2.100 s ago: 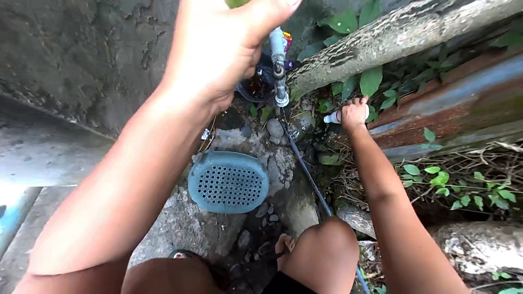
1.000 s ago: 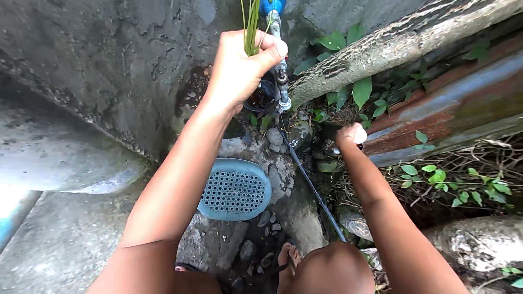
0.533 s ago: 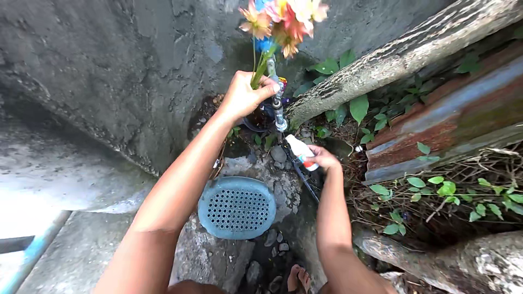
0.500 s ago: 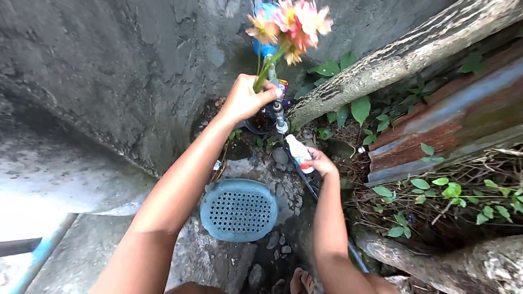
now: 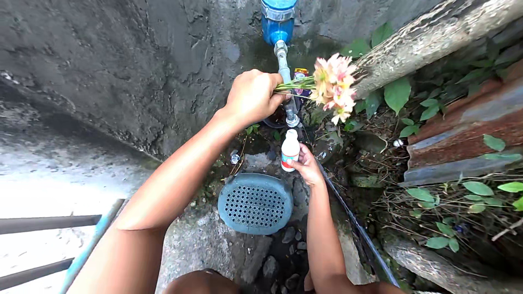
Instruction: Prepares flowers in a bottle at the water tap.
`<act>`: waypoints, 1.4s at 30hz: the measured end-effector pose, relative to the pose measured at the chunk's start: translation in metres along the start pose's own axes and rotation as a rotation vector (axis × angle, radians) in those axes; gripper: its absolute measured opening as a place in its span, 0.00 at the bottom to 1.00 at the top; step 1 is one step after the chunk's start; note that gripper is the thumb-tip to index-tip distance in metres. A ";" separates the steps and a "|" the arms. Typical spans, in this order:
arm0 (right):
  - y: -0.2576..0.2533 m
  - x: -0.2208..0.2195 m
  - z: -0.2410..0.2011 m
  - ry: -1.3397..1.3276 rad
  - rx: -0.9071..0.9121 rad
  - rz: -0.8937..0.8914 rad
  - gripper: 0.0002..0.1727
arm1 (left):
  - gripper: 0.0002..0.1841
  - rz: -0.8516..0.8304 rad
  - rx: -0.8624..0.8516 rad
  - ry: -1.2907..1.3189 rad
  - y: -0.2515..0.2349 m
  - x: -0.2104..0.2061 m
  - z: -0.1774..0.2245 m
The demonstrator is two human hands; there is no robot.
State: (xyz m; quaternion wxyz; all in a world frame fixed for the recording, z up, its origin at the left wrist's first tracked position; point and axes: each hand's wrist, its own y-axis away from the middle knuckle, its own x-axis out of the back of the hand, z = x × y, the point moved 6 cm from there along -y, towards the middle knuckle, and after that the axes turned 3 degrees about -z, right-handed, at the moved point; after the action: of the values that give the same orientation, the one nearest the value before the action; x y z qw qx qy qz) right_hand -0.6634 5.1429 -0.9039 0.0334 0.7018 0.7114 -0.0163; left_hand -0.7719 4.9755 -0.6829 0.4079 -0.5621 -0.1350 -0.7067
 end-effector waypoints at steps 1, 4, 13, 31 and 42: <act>-0.001 -0.001 0.000 -0.017 -0.002 0.003 0.42 | 0.17 -0.004 -0.009 -0.032 0.000 -0.002 0.002; -0.005 -0.003 -0.003 -0.030 -0.017 0.027 0.40 | 0.13 0.042 -0.040 -0.088 0.002 -0.009 0.007; -0.016 -0.005 0.002 -0.019 0.024 0.026 0.40 | 0.13 0.158 -0.039 -0.142 0.002 -0.016 0.010; -0.004 0.001 -0.009 0.021 -0.035 0.075 0.39 | 0.15 -0.030 0.138 -0.068 -0.001 -0.013 0.014; -0.003 0.003 -0.016 0.064 -0.041 0.066 0.40 | 0.14 -0.023 0.005 -0.065 -0.001 -0.010 0.012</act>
State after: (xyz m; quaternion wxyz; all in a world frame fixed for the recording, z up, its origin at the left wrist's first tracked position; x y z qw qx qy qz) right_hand -0.6672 5.1470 -0.8880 0.0256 0.7243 0.6886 0.0218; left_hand -0.7644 4.9883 -0.6873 0.3965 -0.5822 -0.1565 -0.6924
